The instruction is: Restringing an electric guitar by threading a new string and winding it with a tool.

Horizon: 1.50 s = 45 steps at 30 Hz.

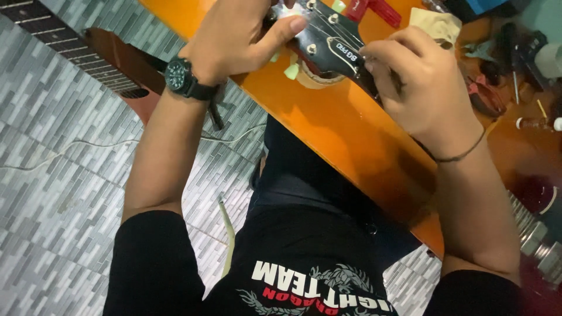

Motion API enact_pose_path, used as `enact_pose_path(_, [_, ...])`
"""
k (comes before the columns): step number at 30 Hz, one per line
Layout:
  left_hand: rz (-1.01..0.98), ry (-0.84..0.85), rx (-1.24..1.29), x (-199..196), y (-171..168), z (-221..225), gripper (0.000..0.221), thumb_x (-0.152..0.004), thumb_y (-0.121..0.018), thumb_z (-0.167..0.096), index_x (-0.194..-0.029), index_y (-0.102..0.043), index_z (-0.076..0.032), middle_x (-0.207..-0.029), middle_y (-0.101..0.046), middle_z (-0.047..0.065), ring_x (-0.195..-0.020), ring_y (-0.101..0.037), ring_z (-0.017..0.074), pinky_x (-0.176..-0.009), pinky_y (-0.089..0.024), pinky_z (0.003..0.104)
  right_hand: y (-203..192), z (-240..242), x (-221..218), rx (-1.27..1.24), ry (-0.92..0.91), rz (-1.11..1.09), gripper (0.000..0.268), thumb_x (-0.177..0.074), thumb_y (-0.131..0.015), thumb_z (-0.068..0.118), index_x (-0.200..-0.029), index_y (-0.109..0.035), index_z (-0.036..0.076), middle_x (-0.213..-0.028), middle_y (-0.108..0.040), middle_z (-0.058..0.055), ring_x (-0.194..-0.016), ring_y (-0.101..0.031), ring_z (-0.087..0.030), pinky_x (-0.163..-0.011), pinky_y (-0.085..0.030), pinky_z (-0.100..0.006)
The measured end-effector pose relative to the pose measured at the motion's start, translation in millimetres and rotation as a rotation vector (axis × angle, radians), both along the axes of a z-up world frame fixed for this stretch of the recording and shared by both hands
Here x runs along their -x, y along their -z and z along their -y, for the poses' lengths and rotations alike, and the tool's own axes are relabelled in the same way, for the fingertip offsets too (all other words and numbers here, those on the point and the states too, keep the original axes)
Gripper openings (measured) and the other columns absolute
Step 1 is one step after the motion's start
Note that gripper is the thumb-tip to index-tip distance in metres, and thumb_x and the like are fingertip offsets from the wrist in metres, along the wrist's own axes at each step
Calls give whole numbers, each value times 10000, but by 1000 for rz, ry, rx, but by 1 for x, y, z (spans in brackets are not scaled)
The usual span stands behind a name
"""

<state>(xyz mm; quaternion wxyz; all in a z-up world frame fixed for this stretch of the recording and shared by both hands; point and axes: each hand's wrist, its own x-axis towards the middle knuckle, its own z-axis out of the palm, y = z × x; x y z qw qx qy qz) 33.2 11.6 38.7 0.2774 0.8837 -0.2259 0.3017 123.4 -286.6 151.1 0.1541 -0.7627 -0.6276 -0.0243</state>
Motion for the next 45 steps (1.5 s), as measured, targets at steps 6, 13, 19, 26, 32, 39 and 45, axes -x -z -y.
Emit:
enact_pose_path(6, [-66, 17, 82, 8, -2, -3, 122, -1094, -591, -22, -1209, -615, 9, -989, -575, 147, -711, -462, 255, -622, -390, 365, 9, 21, 10, -102, 15, -46, 113, -1076, -637, -135, -1176, -691, -135, -1081, -623, -252, -915, -616, -341, -780, -536, -391])
enact_pose_path(13, [55, 118, 107, 6, -16, -6, 104, -1063, -627, 155, -1123, -670, 82, -1097, -641, 191, -793, -537, 297, -716, -482, 387, 15, 25, 20, -185, 75, -5, 119, -1052, -621, -169, -1139, -690, -126, -1062, -610, -244, -868, -630, -343, -744, -546, -387])
enact_pose_path(19, [-78, 178, 861, 11, 17, -15, 279, -999, -498, 96, -957, -347, -134, -887, -330, 43, -837, -364, 216, -843, -387, 397, 16, 27, 29, -106, 144, 232, 194, -1000, -625, -120, -1160, -714, -53, -1012, -611, -203, -886, -533, -338, -718, -480, -407])
enact_pose_path(26, [40, 317, 1193, 7, 30, -7, 337, -990, -550, 77, -1239, -576, -148, -1022, -503, 37, -898, -433, 169, -839, -373, 342, 32, 23, 26, -189, 148, 113, 317, -930, -622, -201, -1218, -704, -95, -1081, -588, -245, -947, -543, -364, -743, -508, -424])
enact_pose_path(32, [107, 318, 1196, 5, 23, 3, 197, -956, -540, 53, -1024, -472, -119, -853, -370, 38, -780, -350, 178, -779, -324, 378, 34, 22, 26, -186, 170, 61, 335, -958, -585, -210, -1252, -696, -93, -1059, -545, -235, -920, -527, -368, -770, -497, -427])
enact_pose_path(39, [126, 293, 1190, 5, -3, 22, 196, -930, -562, 6, -922, -432, -141, -841, -385, 28, -784, -378, 185, -770, -337, 379, 34, 15, 25, -263, 123, -50, 274, -1002, -600, -182, -1237, -708, -90, -1116, -556, -246, -960, -531, -366, -841, -479, -447])
enact_pose_path(45, [107, 114, 1170, 3, -6, 38, 159, -933, -613, 0, -993, -536, -126, -918, -521, 14, -811, -468, 153, -737, -383, 329, 30, 18, 26, -261, 134, 11, 254, -936, -591, -243, -1139, -695, -132, -1084, -598, -260, -935, -550, -367, -804, -486, -430])
